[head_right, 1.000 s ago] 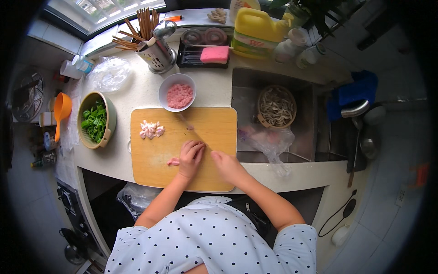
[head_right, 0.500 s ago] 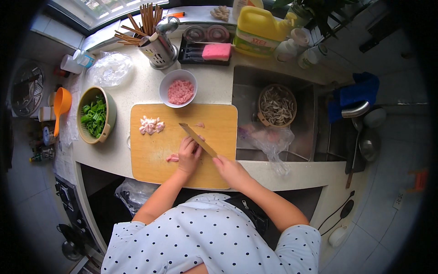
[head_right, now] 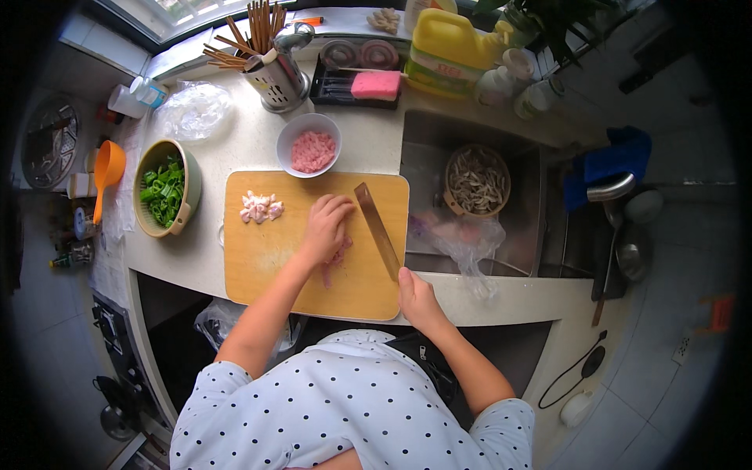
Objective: The person uses a cleaver to chop pieces of raw meat into smaller bits on a wooden cutting board. The chopped meat is then gathered and transferred into a small white bowl.
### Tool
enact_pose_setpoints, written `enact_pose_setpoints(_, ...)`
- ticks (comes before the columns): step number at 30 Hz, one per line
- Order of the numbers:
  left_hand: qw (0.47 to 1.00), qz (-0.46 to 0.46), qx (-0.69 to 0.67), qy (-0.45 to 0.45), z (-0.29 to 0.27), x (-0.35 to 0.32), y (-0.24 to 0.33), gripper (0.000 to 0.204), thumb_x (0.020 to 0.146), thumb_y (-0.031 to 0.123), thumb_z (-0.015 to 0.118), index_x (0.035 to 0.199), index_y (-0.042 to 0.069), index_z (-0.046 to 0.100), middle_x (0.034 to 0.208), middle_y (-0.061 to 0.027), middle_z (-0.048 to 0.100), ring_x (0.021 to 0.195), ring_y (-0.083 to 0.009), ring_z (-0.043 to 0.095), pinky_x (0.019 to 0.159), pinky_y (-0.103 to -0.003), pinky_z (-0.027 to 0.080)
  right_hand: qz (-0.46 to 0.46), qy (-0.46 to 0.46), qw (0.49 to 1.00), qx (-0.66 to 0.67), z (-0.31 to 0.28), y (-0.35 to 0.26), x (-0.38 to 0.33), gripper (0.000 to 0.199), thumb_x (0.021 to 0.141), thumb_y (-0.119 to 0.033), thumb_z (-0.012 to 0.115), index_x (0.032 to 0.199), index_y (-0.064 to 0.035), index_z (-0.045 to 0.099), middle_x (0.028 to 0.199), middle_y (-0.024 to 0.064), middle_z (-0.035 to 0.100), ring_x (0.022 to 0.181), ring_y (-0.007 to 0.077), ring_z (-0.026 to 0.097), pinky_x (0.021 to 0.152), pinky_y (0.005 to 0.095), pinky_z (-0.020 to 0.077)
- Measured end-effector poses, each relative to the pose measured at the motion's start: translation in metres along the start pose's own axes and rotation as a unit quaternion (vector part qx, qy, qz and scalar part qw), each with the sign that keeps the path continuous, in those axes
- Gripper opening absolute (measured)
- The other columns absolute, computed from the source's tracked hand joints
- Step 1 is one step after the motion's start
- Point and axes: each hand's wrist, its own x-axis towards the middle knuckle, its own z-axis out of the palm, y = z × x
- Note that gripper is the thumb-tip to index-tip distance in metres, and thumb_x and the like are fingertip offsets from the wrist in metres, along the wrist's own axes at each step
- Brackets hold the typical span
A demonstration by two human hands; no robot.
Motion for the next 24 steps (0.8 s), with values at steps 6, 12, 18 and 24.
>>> enact_pose_setpoints(6, 0.990, -0.071, -0.071, -0.103, -0.007, -0.032, -0.015, 0.015, 0.076, -0.002, 0.058, 0.090, 0.000, 0.062, 0.100, -0.0136, 0.060, 0.093, -0.0336, 0.055, 0.083, -0.040, 0.046, -0.006, -0.010, 1.000, 0.007, 0.003, 0.004, -0.005, 0.050, 0.104, -0.041, 0.035, 0.090, 0.0025, 0.055, 0.064, 0.0079, 0.052, 0.060, 0.0165, 0.050, 0.059, 0.0338, 0.0435)
enact_pose_setpoints(12, 0.997, -0.054, -0.056, 0.000, -0.015, -0.046, 0.014, 0.017, 0.076, 0.001, 0.066, 0.092, 0.000, 0.063, 0.098, -0.0143, 0.061, 0.093, -0.0344, 0.057, 0.082, -0.041, 0.047, -0.069, 0.000, 0.994, -0.089, 0.016, -0.017, -0.005, 0.045, 0.102, -0.037, 0.040, 0.108, 0.0025, 0.059, 0.079, 0.0237, 0.063, 0.076, 0.0367, 0.065, 0.069, 0.0415, 0.0491)
enact_pose_setpoints(18, 0.997, -0.051, -0.048, 0.036, -0.007, -0.058, 0.028, 0.028, 0.074, -0.002, 0.069, 0.102, 0.000, 0.064, 0.103, -0.0149, 0.061, 0.098, -0.0358, 0.058, 0.084, -0.044, 0.048, -0.145, -0.004, 0.960, -0.238, 0.017, -0.031, -0.009, 0.039, 0.099, -0.034, 0.044, 0.112, 0.0004, 0.058, 0.081, 0.0256, 0.065, 0.075, 0.0450, 0.063, 0.067, 0.0501, 0.0511)
enact_pose_setpoints(24, 0.996, -0.056, -0.033, 0.061, 0.009, -0.066, 0.022, 0.031, 0.073, -0.002, 0.069, 0.104, 0.001, 0.065, 0.105, -0.0143, 0.062, 0.100, -0.0364, 0.058, 0.086, -0.044, 0.048, -0.127, -0.028, 0.932, -0.339, 0.009, -0.048, -0.007, 0.038, 0.098, -0.036, 0.048, 0.108, -0.0009, 0.058, 0.079, 0.0248, 0.065, 0.071, 0.0444, 0.064, 0.065, 0.0521, 0.0517)
